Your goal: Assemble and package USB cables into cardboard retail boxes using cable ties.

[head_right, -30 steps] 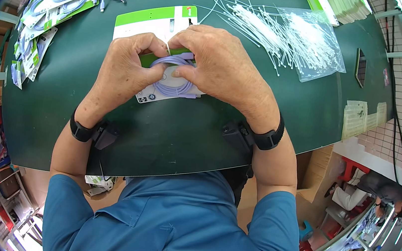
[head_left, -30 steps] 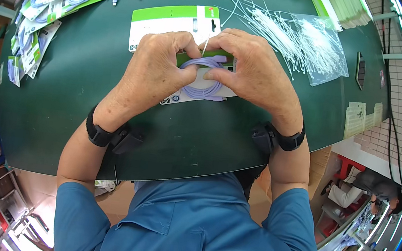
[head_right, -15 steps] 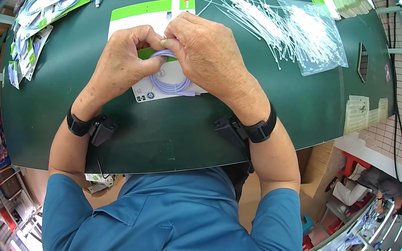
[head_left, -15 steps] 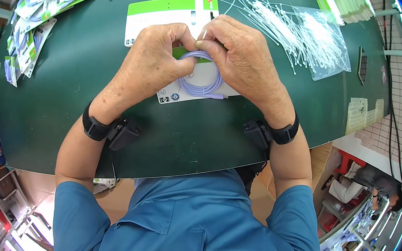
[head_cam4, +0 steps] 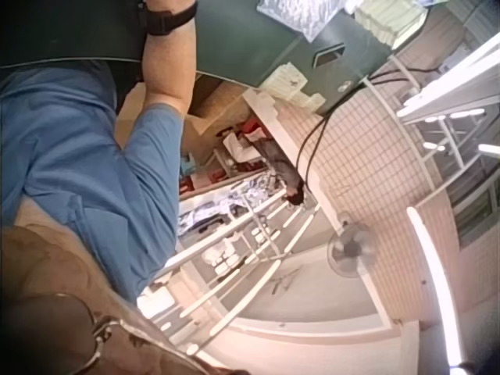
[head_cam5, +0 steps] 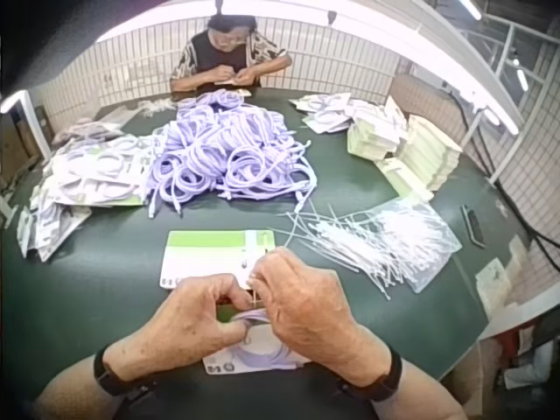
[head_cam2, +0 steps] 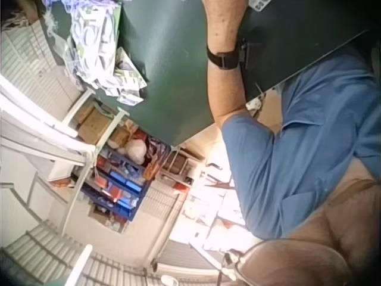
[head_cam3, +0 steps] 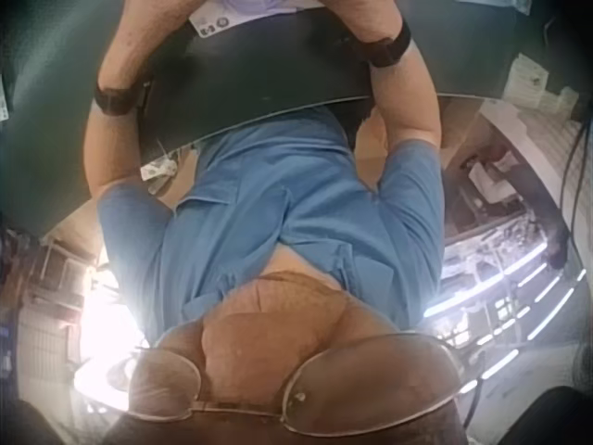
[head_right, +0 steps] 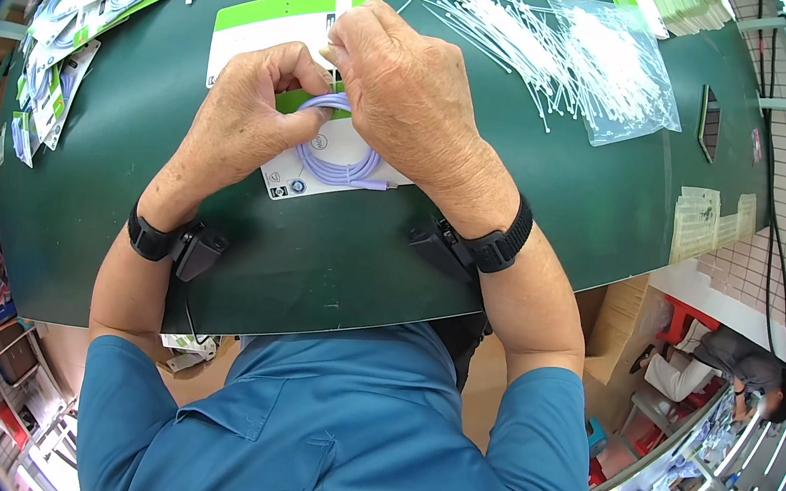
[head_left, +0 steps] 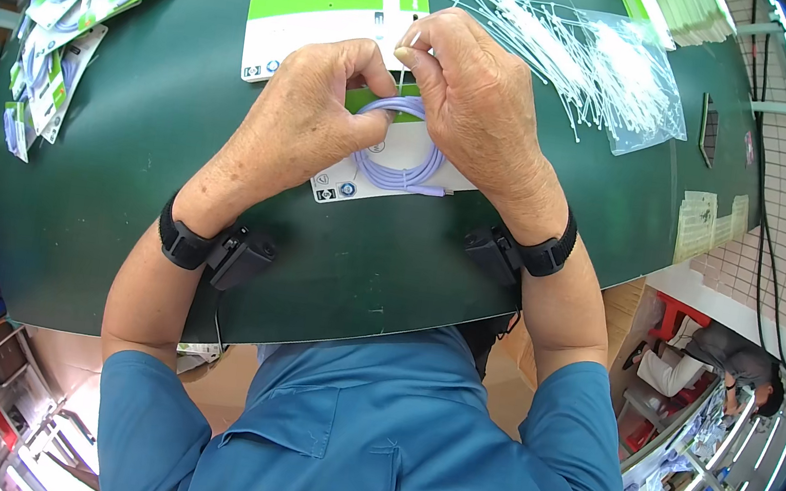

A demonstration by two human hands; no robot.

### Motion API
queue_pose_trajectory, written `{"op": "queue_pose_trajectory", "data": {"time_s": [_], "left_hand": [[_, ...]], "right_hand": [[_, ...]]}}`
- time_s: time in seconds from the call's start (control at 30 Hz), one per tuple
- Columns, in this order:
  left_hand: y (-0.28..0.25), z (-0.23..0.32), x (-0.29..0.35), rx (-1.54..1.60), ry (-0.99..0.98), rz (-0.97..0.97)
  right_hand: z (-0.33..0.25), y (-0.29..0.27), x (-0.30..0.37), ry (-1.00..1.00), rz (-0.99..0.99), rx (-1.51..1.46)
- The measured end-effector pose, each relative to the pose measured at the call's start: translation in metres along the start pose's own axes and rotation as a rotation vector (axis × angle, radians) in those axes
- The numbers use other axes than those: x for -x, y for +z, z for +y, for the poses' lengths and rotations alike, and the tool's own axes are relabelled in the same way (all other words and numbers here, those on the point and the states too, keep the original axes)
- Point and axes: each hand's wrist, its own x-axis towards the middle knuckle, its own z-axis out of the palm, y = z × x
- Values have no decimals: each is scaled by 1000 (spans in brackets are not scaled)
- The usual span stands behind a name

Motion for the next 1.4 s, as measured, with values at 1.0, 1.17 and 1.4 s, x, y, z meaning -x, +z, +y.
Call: {"op": "queue_pose_trajectory", "data": {"time_s": [1.0,1.17,1.4], "left_hand": [[-9,2,-2,51,-98,-82],[-11,3,-3,77,-108,-100],[-9,1,-3,115,-49,-51]], "right_hand": [[-9,-28,-4,30,-170,-299],[-8,-38,-1,94,-388,-477],[-10,-45,1,221,-432,-610]]}}
